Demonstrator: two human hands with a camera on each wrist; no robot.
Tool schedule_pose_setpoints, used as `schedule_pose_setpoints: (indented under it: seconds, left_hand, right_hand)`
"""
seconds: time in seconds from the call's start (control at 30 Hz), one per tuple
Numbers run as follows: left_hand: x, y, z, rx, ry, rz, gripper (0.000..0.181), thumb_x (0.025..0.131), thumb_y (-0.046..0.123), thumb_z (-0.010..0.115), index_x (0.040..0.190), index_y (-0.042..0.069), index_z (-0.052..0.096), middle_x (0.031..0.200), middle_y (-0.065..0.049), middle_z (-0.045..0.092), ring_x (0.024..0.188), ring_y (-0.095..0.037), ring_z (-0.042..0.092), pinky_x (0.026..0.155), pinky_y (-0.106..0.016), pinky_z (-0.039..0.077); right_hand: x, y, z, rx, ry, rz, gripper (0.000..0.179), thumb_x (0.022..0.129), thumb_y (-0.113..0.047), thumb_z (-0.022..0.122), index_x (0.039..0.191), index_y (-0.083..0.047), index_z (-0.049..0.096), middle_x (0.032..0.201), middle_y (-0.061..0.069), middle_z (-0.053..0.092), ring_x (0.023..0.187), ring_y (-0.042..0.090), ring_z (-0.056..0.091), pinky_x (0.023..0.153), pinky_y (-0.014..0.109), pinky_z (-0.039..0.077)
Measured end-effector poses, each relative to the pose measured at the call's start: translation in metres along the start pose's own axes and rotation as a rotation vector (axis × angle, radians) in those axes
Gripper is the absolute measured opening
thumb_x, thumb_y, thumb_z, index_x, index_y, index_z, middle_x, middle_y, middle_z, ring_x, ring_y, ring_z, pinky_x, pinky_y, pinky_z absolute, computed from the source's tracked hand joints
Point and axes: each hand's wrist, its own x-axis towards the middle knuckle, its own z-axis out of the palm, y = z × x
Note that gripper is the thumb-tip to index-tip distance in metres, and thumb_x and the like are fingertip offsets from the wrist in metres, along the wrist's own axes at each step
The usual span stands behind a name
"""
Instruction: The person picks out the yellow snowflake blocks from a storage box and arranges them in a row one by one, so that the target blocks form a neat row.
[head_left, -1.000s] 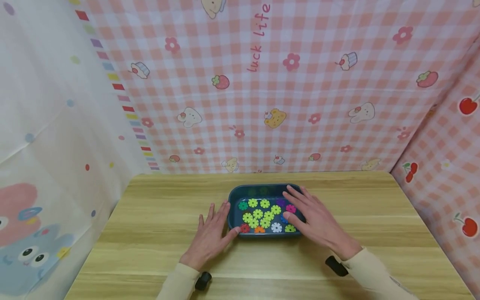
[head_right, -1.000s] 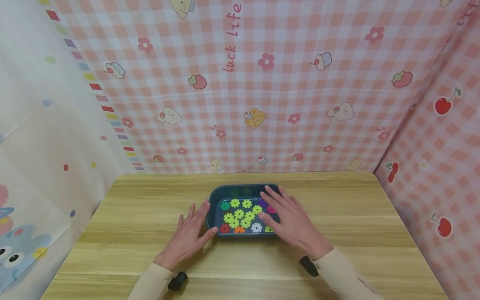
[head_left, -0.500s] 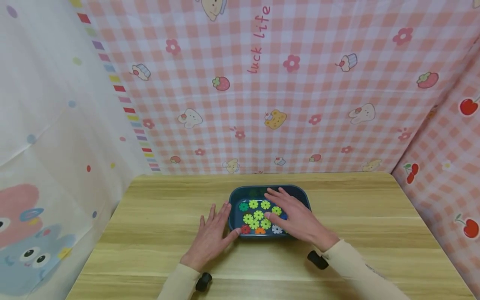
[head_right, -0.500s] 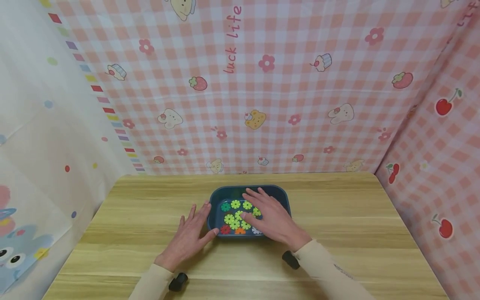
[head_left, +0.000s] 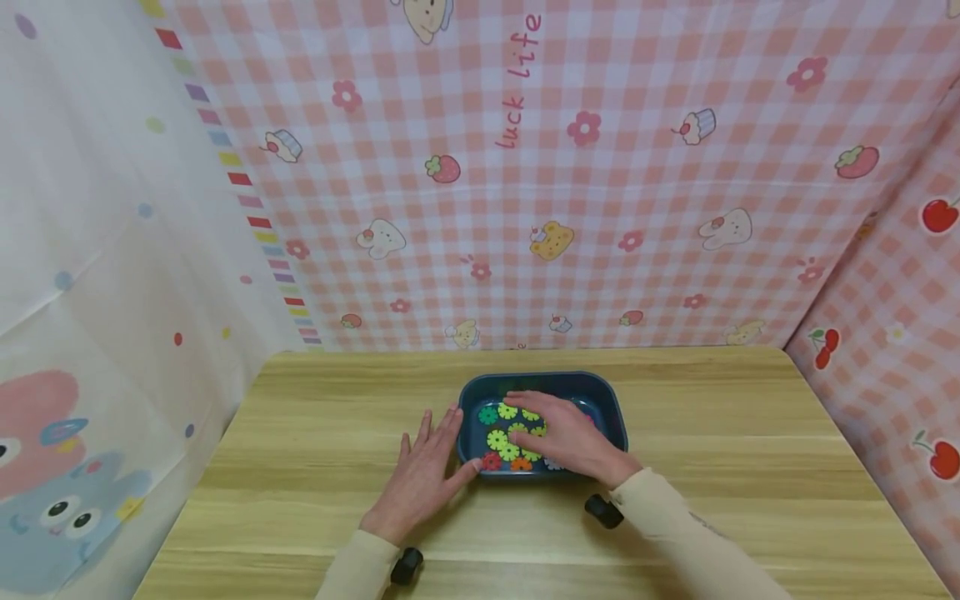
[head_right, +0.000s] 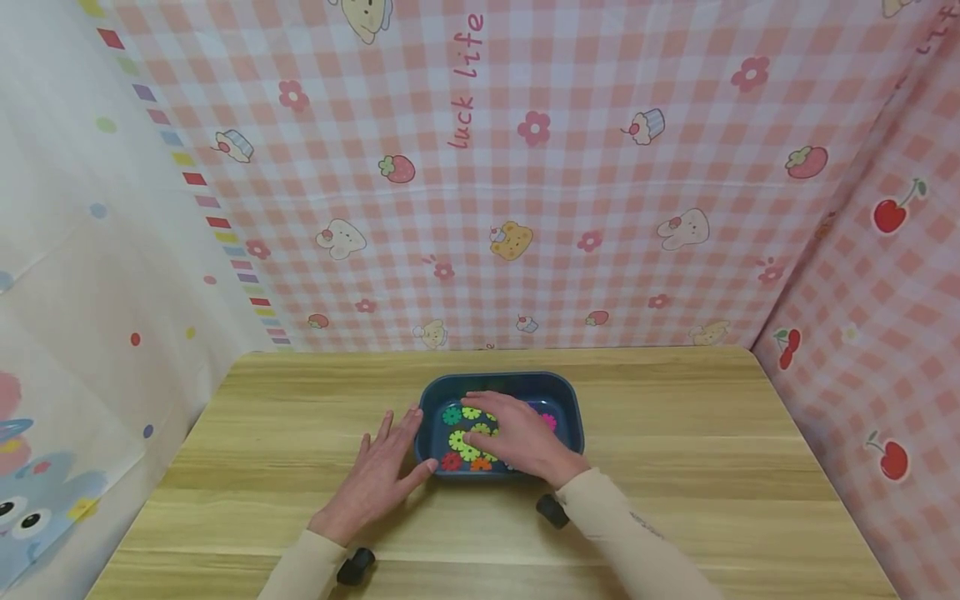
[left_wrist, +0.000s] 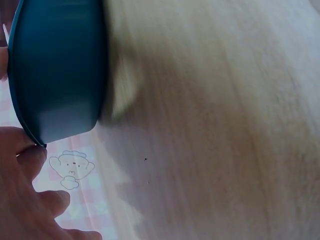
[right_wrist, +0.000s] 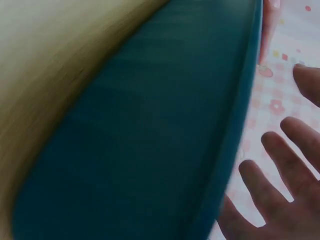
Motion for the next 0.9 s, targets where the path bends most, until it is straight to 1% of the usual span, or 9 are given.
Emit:
schedule_pose_setpoints:
  seconds: [0.2,0.4,0.47,0.63,0.9]
  left_hand:
    - [0.000,0.000,-0.001,-0.014,0.003,0.006,0.081,0.103,0.057,0.055,0.165,0.013,0.026,0.171,-0.007,0.025,0.156,-0.044,0.014,0.117,-0.074,0.016]
    - [-0.001,-0.001,0.000,-0.017,0.003,0.016,0.081,0.103,0.056,0.055,0.165,0.012,0.026,0.170,-0.008,0.026,0.156,-0.043,0.015,0.117,-0.075,0.017]
    - [-0.001,-0.001,0.000,-0.016,0.004,0.018,0.081,0.103,0.057,0.055,0.165,0.012,0.027,0.170,-0.009,0.026,0.156,-0.043,0.015,0.117,-0.075,0.017]
    - [-0.001,-0.002,0.000,-0.006,0.012,0.024,0.081,0.103,0.057,0.054,0.165,0.012,0.027,0.170,-0.009,0.027,0.156,-0.044,0.016,0.116,-0.075,0.019]
    - [0.000,-0.004,0.002,-0.013,0.009,0.026,0.081,0.104,0.058,0.052,0.165,0.012,0.026,0.170,-0.008,0.025,0.156,-0.043,0.015,0.116,-0.075,0.019]
  right_hand:
    - [0.012,0.005,0.008,0.033,-0.031,0.010,0.049,0.096,-0.021,0.076,0.142,-0.009,0.063,0.144,0.008,0.062,0.136,0.028,0.055,0.111,0.053,0.045]
    - [0.023,0.009,0.015,0.049,-0.085,0.052,0.044,0.095,-0.017,0.078,0.137,-0.009,0.067,0.141,0.007,0.064,0.133,0.028,0.057,0.109,0.052,0.047]
    - [0.026,0.011,0.017,0.047,-0.100,0.054,0.041,0.095,-0.016,0.077,0.135,-0.008,0.068,0.139,0.008,0.064,0.131,0.029,0.058,0.109,0.051,0.048]
    - [0.033,0.017,0.024,0.037,-0.127,0.043,0.037,0.095,-0.014,0.078,0.130,-0.007,0.071,0.135,0.009,0.066,0.127,0.029,0.060,0.107,0.050,0.049]
    - [0.040,0.022,0.030,0.019,-0.166,0.017,0.035,0.091,-0.012,0.081,0.125,-0.006,0.074,0.124,0.006,0.069,0.116,0.024,0.063,0.104,0.047,0.052]
